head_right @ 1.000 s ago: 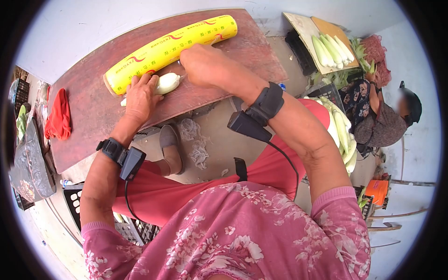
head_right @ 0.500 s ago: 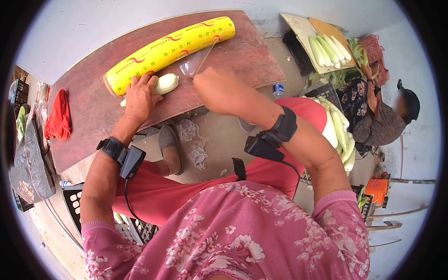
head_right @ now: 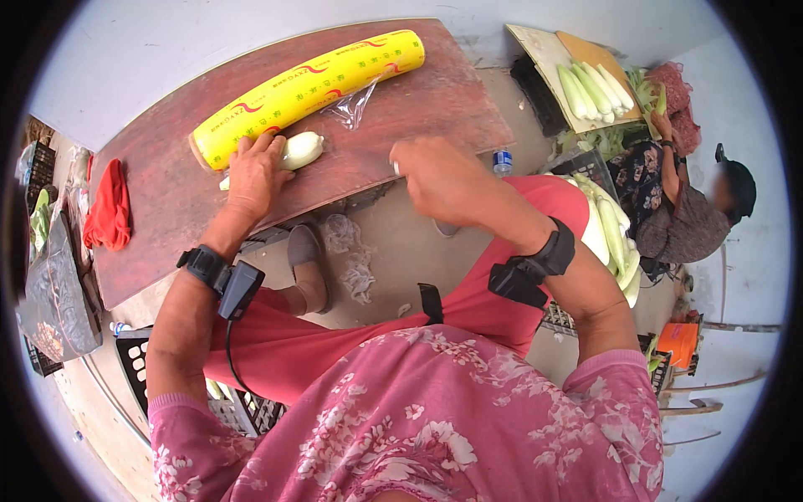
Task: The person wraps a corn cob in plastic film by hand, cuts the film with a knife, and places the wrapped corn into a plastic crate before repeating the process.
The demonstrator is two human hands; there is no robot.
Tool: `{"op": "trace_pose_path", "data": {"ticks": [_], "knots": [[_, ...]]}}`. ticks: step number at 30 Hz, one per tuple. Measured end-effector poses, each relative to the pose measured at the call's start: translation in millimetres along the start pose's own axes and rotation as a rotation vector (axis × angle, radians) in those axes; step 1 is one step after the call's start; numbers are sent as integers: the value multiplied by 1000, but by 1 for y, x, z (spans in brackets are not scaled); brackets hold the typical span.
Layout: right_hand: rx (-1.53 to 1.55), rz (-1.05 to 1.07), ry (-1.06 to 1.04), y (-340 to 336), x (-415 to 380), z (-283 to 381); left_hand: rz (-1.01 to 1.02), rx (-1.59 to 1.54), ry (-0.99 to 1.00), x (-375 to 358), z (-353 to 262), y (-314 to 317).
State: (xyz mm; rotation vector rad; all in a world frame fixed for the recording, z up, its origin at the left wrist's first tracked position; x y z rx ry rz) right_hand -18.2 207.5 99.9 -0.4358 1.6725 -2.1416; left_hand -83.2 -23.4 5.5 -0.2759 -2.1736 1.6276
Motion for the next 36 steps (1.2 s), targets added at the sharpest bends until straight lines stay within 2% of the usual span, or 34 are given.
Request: {"op": "trace_pose_path", "data": {"ticks": [1, 4, 7, 10, 13, 16, 20, 22, 29, 31, 36], "knots": [[4, -81, -19, -4, 0, -2, -6, -1, 2, 0, 0, 0], [529, -202, 176, -9, 5, -9, -8, 2, 0, -1, 0, 1], [717, -187, 269, 19, 23, -21, -49, -13, 23, -2, 0, 3], [596, -247, 217, 52, 50, -15, -20, -24, 12, -1, 1, 2], [474, -461, -174, 63, 75, 14, 8, -41, -1, 0, 1, 0], [254, -482, -328, 82, 88, 31, -9, -21, 17, 3, 4, 5], [320, -398, -272, 108, 101, 29, 59, 62, -40, 4, 4, 8], [388, -389, -255, 117, 106, 24, 18, 22, -34, 2, 3, 5], [300, -338, -306, 122, 110, 22, 18, -53, -78, 0, 0, 3], [289, -257, -305, 122, 114, 21, -48, -48, -72, -1, 2, 9], [270, -214, -341, 118, 115, 21, -122, -101, -78, -12, 4, 7]]}}
Point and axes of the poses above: each hand's wrist, its own x-axis towards the middle knuckle, its own y-axis out of the palm, z = x × y, the point moved 5 cm from there along x, towards the middle knuckle, and after that the axes turned 2 degrees about -x, right-handed, at the moved point
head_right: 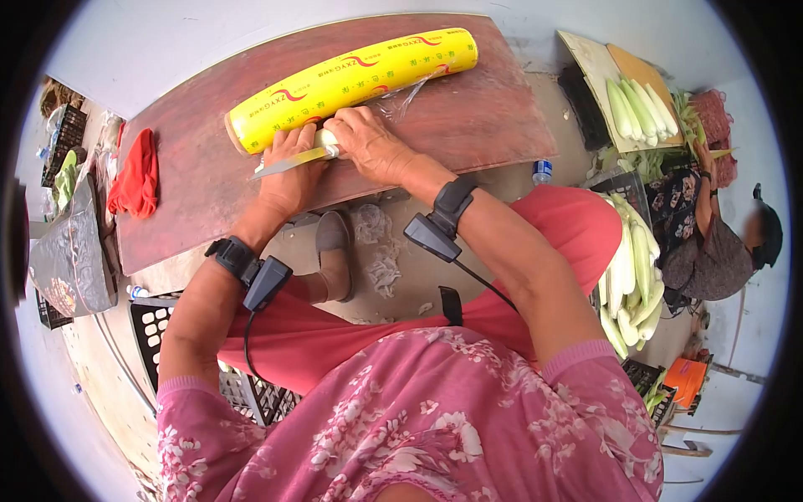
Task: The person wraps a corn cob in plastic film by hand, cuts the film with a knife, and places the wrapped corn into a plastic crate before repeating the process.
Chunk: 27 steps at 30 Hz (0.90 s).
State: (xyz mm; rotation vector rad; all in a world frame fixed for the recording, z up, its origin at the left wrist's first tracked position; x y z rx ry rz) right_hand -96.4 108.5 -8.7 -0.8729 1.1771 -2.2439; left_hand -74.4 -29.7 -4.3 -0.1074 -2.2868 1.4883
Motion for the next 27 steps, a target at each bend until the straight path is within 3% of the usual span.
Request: {"op": "trace_pose_path", "data": {"ticks": [8, 12, 24, 27], "knots": [[32, 90, 0, -2, 7, -2, 9, 0, -31, -11, 6, -9], [83, 107, -6, 0, 8, -7, -129, 68, -28, -23, 25, -8], [197, 88, 0, -1, 7, -11, 201, 243, -209, -20, 34, -20], [169, 92, 7, -2, 5, -7, 140, 244, -145, -20, 36, -18]]}}
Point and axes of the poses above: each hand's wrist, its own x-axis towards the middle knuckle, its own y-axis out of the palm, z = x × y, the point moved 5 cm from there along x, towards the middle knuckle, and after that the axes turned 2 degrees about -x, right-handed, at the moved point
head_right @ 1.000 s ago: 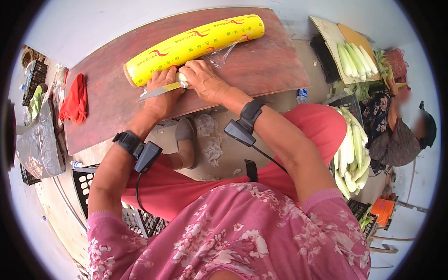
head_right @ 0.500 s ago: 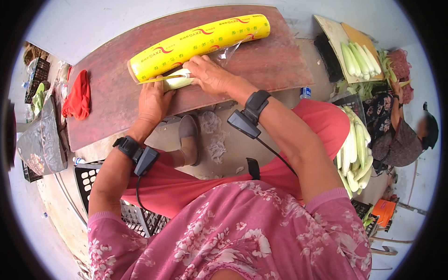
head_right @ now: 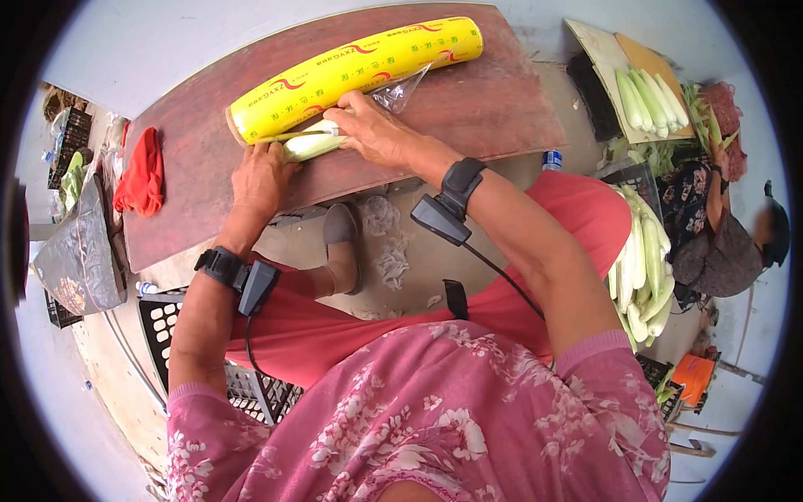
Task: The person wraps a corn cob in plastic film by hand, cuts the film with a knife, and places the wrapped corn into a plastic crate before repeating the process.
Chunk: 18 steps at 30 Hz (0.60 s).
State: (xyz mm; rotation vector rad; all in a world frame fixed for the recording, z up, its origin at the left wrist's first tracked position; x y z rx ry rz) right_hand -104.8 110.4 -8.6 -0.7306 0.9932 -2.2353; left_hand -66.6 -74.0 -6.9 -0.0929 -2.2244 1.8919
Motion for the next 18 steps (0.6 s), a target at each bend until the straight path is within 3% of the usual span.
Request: {"op": "trace_pose_path", "data": {"ticks": [5, 12, 18], "knots": [[-282, 22, -26, 4, 4, -3, 33, 23, 8, 1, 2, 2], [-346, 56, -25, -1, 7, 4, 105, -44, -127, 4, 7, -4], [-313, 195, 28, -2, 9, 5, 155, 43, -108, 0, 1, -11]]}}
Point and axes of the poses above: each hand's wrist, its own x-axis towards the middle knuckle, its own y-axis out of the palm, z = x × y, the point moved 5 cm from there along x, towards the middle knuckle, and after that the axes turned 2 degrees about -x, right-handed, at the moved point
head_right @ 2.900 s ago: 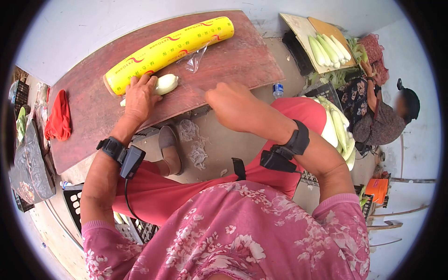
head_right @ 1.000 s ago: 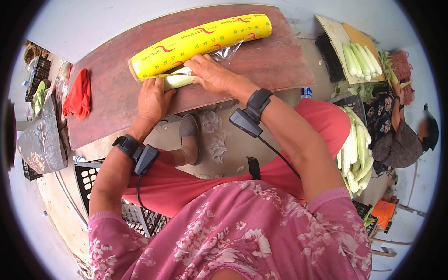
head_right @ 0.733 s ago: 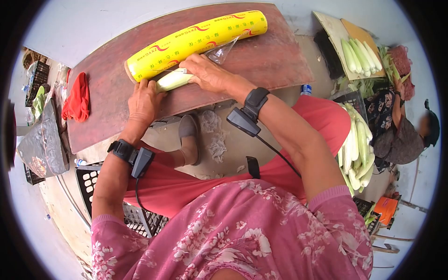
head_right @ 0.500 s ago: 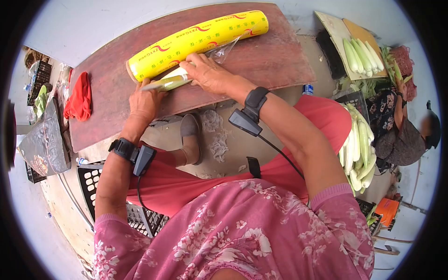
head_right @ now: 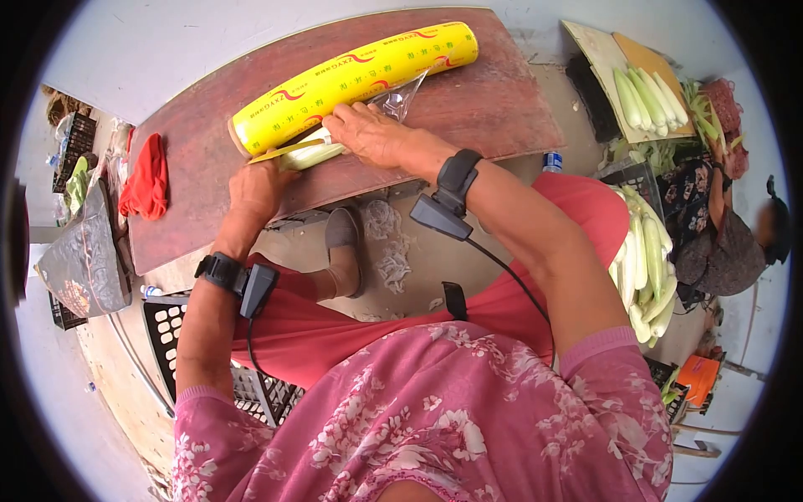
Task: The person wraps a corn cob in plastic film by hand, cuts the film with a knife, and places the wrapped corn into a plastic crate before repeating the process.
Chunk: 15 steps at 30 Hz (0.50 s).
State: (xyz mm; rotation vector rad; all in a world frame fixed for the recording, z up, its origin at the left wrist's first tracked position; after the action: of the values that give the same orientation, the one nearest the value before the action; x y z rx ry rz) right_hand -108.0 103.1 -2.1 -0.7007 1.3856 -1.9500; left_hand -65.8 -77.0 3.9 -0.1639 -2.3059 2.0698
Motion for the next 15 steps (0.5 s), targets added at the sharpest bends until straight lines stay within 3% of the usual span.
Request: {"op": "trace_pose_path", "data": {"ticks": [5, 9, 12, 15], "knots": [[30, 95, 6, -4, -1, 3, 254, 61, -94, -1, -3, -10], [45, 1, -41, 0, -3, 0, 346, 169, -156, -6, 14, -9], [58, 3, -33, 2, -3, -1, 276, 204, -82, -18, 8, -11], [83, -20, -35, 1, -5, 0, 316, 136, -177, -27, -14, -17]]}}
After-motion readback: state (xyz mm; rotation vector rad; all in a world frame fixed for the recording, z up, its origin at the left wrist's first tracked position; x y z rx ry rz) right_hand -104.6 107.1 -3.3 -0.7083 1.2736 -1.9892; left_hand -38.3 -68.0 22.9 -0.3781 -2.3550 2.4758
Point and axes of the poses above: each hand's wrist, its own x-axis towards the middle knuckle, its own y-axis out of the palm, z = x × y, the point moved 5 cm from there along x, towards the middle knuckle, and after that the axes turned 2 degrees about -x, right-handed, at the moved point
